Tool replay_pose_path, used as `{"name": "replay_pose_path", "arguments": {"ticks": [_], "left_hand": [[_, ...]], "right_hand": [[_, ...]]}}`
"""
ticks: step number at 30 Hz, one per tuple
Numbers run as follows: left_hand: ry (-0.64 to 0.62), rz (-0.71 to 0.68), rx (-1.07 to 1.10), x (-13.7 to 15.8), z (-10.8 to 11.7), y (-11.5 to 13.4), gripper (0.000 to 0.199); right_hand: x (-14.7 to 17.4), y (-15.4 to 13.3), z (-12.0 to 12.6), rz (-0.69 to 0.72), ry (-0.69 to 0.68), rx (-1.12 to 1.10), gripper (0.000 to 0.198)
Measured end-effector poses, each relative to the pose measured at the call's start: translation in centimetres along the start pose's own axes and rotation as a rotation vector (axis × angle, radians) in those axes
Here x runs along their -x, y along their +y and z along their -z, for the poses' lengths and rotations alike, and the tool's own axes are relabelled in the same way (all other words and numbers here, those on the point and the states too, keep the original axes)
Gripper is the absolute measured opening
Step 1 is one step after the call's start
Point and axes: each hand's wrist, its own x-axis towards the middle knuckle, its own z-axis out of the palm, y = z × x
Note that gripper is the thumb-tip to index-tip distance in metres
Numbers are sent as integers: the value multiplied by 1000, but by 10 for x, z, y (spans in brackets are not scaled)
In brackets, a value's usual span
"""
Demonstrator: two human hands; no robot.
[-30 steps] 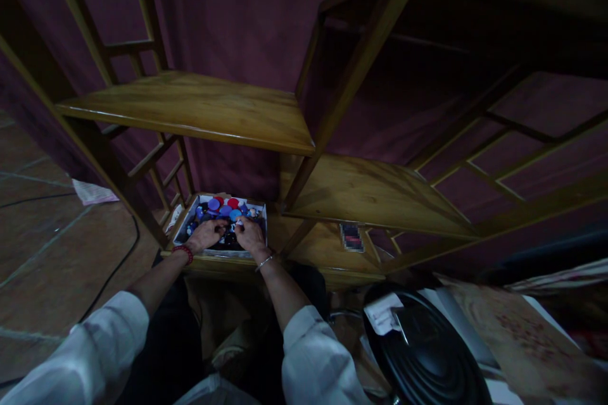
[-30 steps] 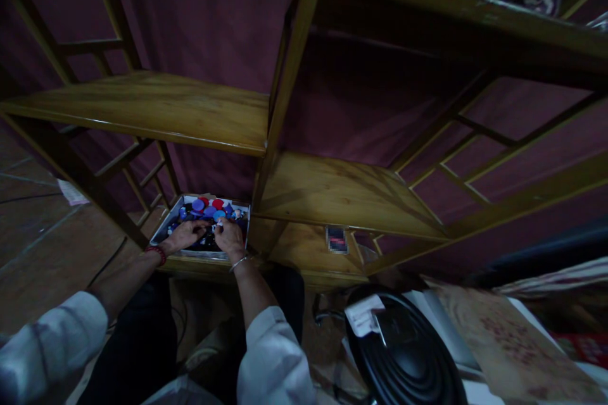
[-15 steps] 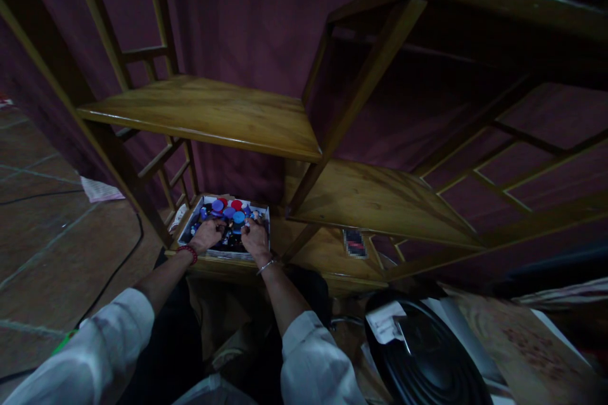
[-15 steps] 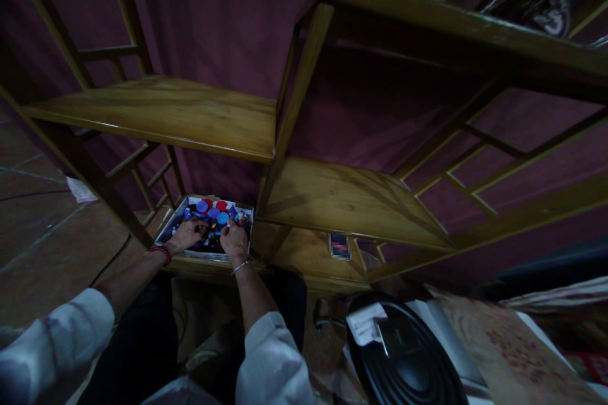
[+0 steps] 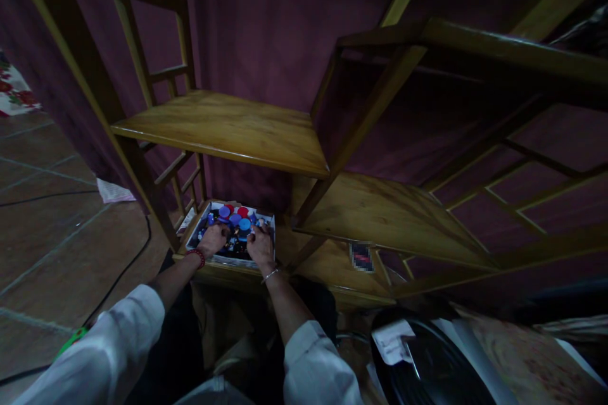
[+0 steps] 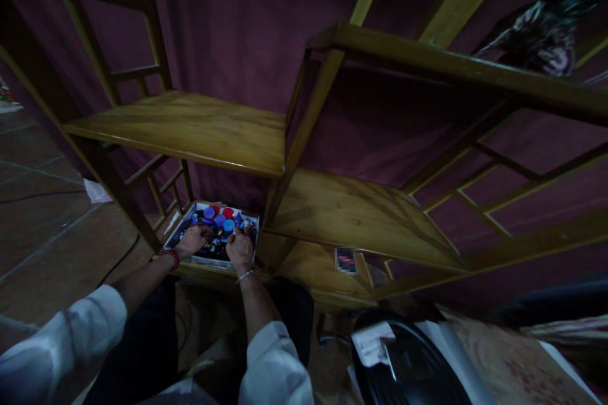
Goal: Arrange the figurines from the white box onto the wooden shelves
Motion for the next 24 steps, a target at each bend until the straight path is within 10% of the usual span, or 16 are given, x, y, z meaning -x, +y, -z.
{"name": "replay_pose_path", "arguments": {"ticks": [24], "left_hand": [[-55, -33, 6, 1, -3, 1, 28]], "right_hand": [[0, 0, 0, 28, -23, 29, 37]]}}
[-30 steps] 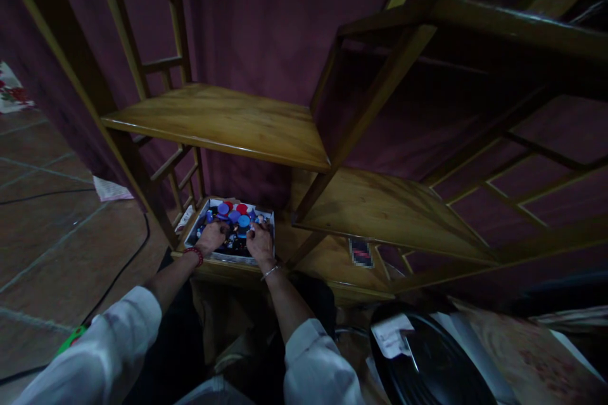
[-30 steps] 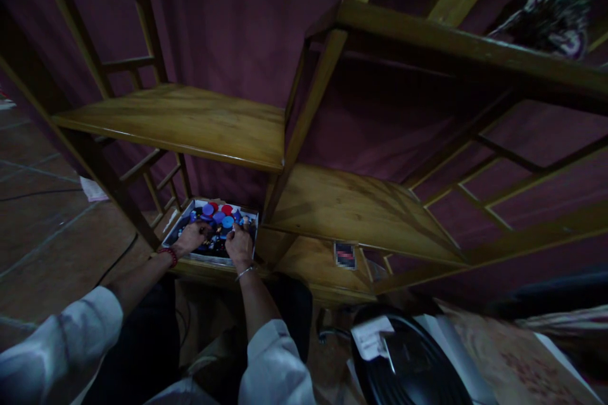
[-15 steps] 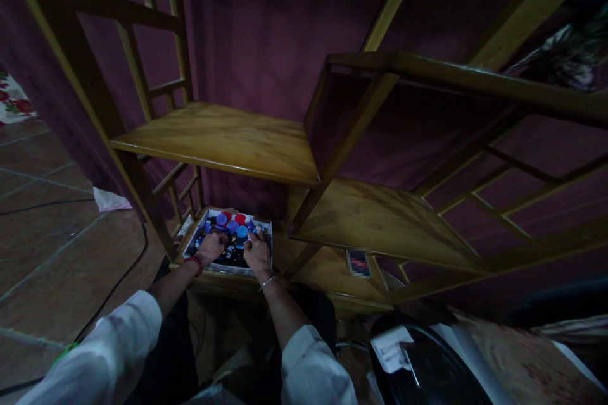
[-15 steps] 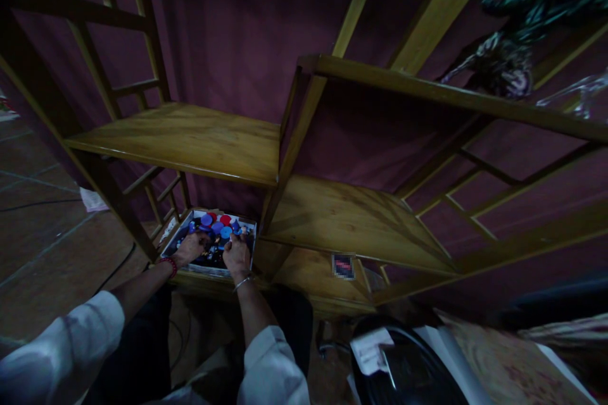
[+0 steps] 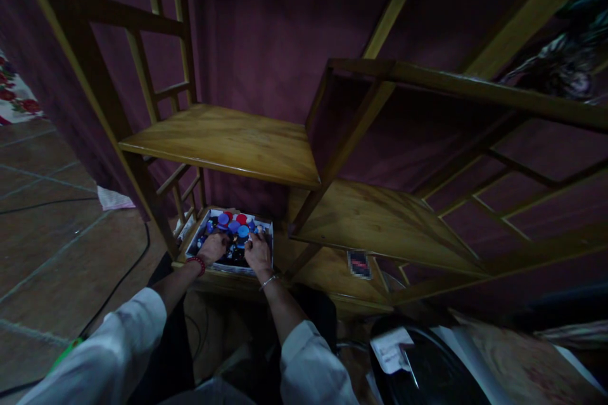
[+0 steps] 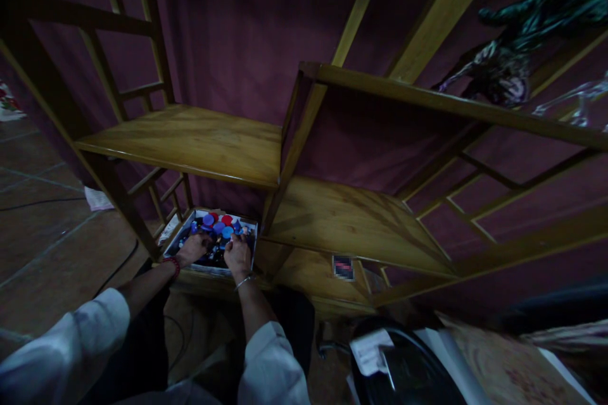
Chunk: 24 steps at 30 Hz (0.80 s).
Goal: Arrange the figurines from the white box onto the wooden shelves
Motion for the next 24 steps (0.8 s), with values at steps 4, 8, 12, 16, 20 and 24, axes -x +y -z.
{"name": "replay_pose_path", "arguments": {"ticks": [4, 8, 12, 16, 20, 24], "left_hand": [[9, -5, -8, 0, 0, -1, 28], [8, -5, 13, 0, 0, -3, 28], [3, 5, 41, 1, 4, -2, 28], [5, 7, 15, 2, 9, 2, 28], [40, 23, -17, 2, 15, 2, 29], [114, 4, -108, -3, 23, -3, 31]], "right_hand": [[0, -1, 1, 7, 7, 0, 37], [1, -1, 1, -5, 3, 1, 37], [1, -2, 3, -14, 1, 2, 36], [1, -4, 6, -10, 0, 9, 36], [2, -5, 7, -1, 8, 11, 35], [2, -4, 6, -2, 13, 1, 35]]}}
